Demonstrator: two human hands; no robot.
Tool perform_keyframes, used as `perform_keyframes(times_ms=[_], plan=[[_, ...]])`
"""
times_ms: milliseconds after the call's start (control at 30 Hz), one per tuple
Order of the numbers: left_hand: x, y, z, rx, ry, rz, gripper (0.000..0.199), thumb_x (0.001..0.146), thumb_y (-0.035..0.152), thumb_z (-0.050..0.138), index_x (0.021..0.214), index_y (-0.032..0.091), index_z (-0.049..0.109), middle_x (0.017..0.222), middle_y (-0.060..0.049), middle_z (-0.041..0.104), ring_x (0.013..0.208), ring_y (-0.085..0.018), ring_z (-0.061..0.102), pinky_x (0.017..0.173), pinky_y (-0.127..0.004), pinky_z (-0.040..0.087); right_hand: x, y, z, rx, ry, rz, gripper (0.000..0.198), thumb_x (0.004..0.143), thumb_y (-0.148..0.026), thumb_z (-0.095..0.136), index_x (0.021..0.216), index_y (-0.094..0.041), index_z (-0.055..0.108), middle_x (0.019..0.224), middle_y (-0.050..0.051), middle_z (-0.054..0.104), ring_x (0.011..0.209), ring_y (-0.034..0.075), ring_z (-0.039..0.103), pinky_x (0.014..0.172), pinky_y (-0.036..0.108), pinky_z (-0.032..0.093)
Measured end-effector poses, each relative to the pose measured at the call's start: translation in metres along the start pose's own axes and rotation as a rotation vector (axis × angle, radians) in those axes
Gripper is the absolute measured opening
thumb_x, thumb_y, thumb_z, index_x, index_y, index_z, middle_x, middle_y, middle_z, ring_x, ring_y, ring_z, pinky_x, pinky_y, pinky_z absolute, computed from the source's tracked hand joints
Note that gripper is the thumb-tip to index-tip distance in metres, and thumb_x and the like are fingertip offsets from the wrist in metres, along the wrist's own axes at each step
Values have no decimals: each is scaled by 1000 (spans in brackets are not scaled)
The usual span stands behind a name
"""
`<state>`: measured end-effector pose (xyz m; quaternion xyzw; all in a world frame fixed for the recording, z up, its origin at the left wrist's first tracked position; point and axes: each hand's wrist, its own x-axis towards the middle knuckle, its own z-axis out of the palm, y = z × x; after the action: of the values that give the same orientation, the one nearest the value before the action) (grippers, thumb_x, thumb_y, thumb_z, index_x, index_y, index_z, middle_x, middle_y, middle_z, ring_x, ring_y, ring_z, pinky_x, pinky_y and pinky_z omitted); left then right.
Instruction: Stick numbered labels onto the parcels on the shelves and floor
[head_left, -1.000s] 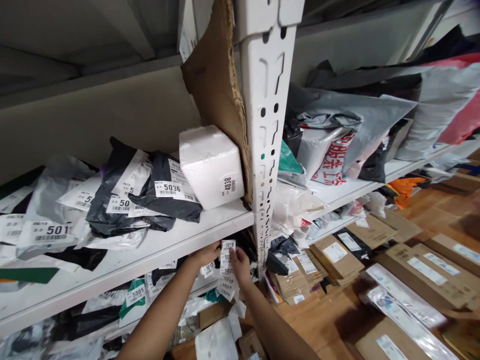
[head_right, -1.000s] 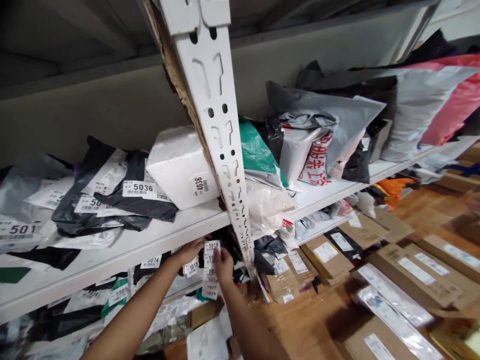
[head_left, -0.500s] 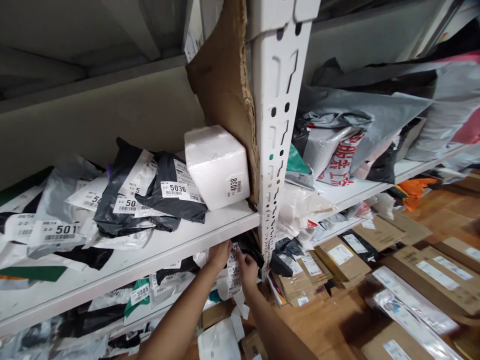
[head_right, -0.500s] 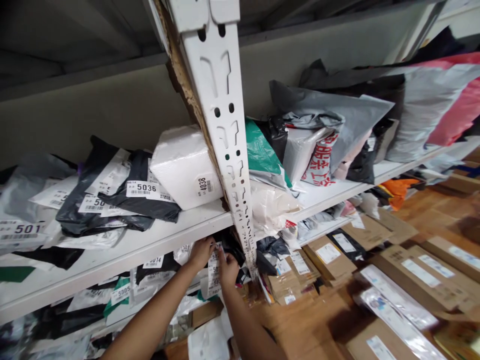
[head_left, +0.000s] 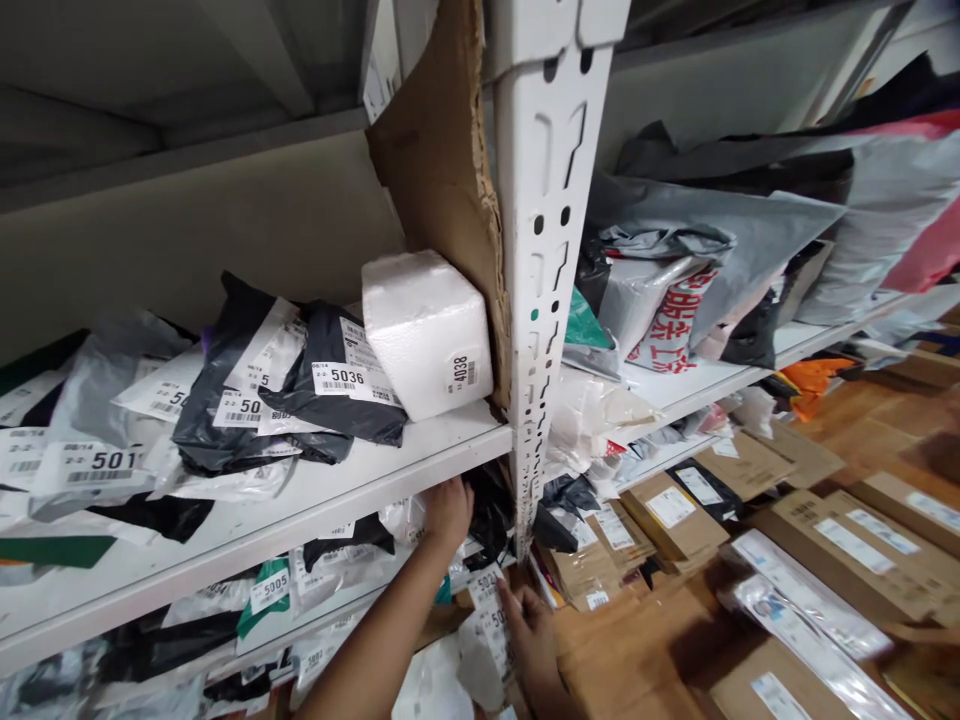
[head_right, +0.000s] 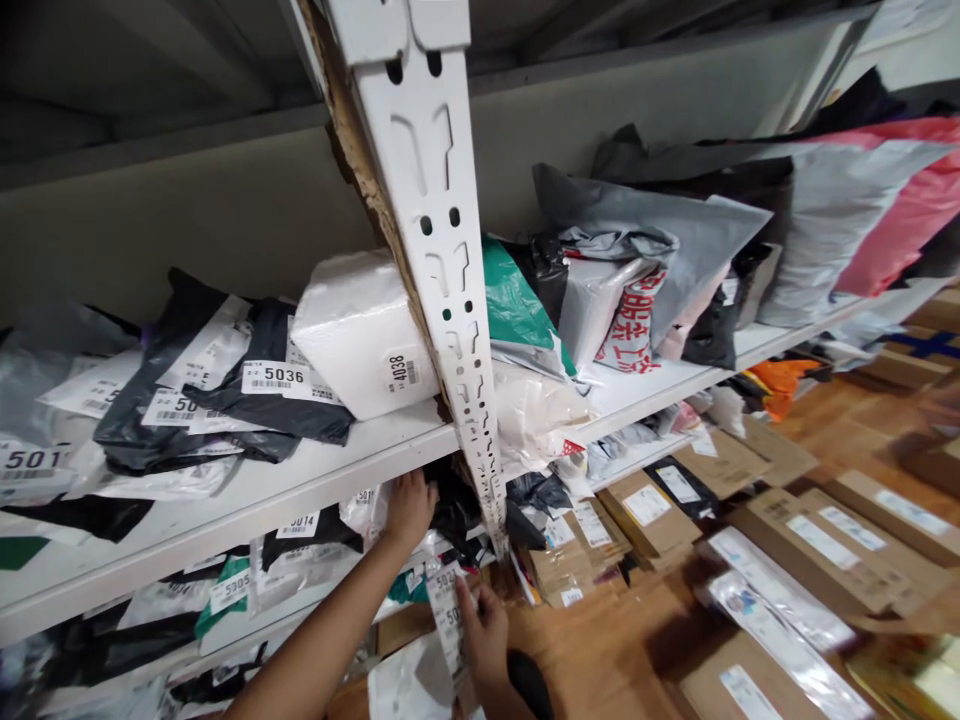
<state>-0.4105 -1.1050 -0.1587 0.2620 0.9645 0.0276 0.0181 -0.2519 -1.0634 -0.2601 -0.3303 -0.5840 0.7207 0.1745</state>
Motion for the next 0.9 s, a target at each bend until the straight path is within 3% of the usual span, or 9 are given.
perform_keyframes(times_ms=[133, 200, 333, 533, 667, 833, 900], plan=[[-2, 17, -5, -39, -24, 191, 32, 91, 30, 39, 113, 22, 60, 119, -7, 61, 120, -23, 45, 106, -38, 29, 20, -13, -24, -6, 70, -79, 54, 63, -68, 61, 49, -23, 33, 48, -6, 33, 48, 11, 31, 45, 25, 32], [-1, 17, -5, -23, -37, 172, 32, 89, 31, 41, 108, 19, 64, 113, -10, 64, 114, -27, 49, 103, -43, 31, 34, -23, -27, -5, 53, -135, 53, 64, -64, 63, 49, -22, 35, 48, -6, 33, 48, 11, 31, 45, 24, 32], [6, 2, -4, 25, -57, 98, 38, 82, 25, 49, 118, 15, 59, 114, -14, 63, 108, -30, 53, 96, -45, 36, 52, -40, -22, 60, -60, -183, 50, 63, -58, 68, 48, -21, 37, 47, -7, 33, 47, 9, 30, 45, 23, 31], [10, -11, -2, 67, -116, 50, 38, 82, 25, 46, 118, 16, 58, 115, -14, 62, 108, -31, 54, 94, -44, 37, 49, -42, -10, 126, -100, -161, 47, 66, -56, 67, 52, -21, 39, 49, -7, 37, 47, 9, 33, 44, 22, 33], [8, -10, 5, 70, -120, 25, 39, 84, 22, 43, 120, 14, 56, 118, -15, 61, 112, -30, 53, 98, -43, 33, 49, -35, -5, 158, -101, -145, 40, 67, -51, 69, 57, -20, 45, 52, -5, 47, 50, 10, 42, 48, 23, 40], [6, -14, 16, 60, -111, 9, 47, 83, 20, 43, 130, 12, 48, 118, -17, 60, 112, -30, 52, 98, -44, 33, 60, -34, 3, 260, -173, -89, 37, 65, -46, 73, 88, -19, 60, 72, 3, 67, 64, 18, 60, 60, 30, 49], [5, -17, 19, 52, -104, 10, 49, 83, 19, 44, 132, 13, 46, 119, -17, 59, 111, -30, 52, 97, -43, 33, 65, -35, 8, 294, -207, -72, 35, 65, -45, 73, 86, -19, 63, 75, 4, 69, 69, 19, 62, 64, 31, 50]])
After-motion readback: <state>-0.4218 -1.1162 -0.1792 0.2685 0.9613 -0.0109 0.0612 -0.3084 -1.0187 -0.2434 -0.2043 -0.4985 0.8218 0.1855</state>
